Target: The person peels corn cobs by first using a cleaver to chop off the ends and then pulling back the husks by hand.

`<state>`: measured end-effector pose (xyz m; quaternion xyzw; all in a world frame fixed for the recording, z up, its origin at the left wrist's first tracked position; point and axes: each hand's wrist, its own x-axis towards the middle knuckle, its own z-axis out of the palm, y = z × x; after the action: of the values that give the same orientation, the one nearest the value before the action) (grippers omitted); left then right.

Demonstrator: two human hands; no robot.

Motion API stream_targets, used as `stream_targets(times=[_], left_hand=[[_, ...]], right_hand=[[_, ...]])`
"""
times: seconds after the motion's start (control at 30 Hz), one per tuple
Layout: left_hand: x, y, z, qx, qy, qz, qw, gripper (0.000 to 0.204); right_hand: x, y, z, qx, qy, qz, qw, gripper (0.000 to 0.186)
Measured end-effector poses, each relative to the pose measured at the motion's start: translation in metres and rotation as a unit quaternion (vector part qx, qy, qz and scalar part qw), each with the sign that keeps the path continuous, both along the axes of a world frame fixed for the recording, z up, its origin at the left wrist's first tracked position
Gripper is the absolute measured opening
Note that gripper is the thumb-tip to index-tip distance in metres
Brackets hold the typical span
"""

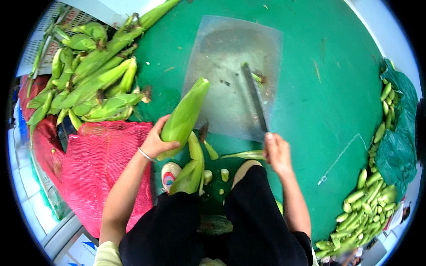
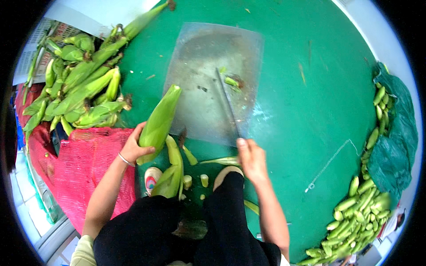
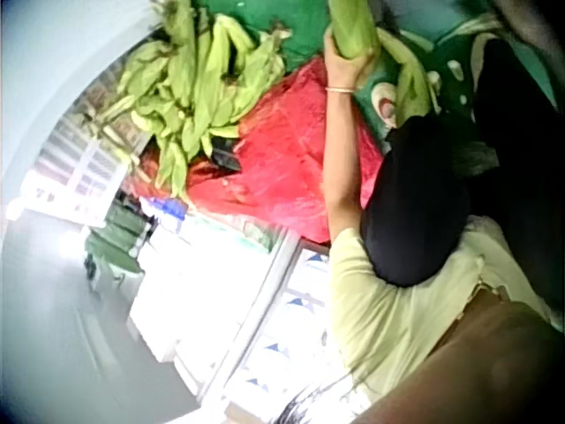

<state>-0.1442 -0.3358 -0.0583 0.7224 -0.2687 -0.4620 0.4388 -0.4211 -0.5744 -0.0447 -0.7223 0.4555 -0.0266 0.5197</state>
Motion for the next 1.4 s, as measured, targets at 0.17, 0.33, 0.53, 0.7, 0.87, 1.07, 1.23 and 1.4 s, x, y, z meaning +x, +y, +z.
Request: stream_targets(times=[0.17, 0.33, 0.53, 0.7, 0.87, 1.07, 1.23, 1.4], left_hand=[[0.032, -0.095, 0.017, 0.032, 0.217, 0.122, 0.968, 0.055], [0.074, -0.240, 0.014, -0.029, 0.135, 0.150, 0.979, 0.038], [0.129, -0.281, 0.032, -0.153, -0.033, 0.169, 0.973, 0.026], [0.247, -0.051, 0.081, 0.193, -0.523, 0.136, 0.819, 0.020], [0.259, 0.108, 0.103, 0.538, -0.556, 0.012, 0.634, 0.051], [0.188, 0.103, 0.130, 0.439, -0.622, -0.063, 0.645, 0.065], [0.115, 0.100, 0.153, 0.386, -0.552, -0.058, 0.737, 0.067], [0.040, 0.039, 0.124, 0.156, -0.508, -0.086, 0.843, 0.066]], right_hand=[[0.023, -0.081, -0.005, -0.208, 0.108, 0.047, 0.971, 0.045], [0.002, -0.014, -0.015, -0.173, 0.128, 0.188, 0.958, 0.036], [-0.009, 0.025, -0.020, -0.084, 0.063, 0.165, 0.981, 0.032], [-0.036, 0.023, 0.004, -0.029, 0.056, 0.100, 0.993, 0.031], [-0.038, 0.038, 0.007, -0.009, 0.044, 0.121, 0.992, 0.034], [-0.042, 0.041, 0.015, -0.053, 0.093, 0.142, 0.984, 0.036], [-0.028, 0.057, 0.043, -0.001, 0.103, 0.107, 0.989, 0.035], [-0.018, 0.059, 0.066, -0.009, -0.024, 0.057, 0.998, 0.026]])
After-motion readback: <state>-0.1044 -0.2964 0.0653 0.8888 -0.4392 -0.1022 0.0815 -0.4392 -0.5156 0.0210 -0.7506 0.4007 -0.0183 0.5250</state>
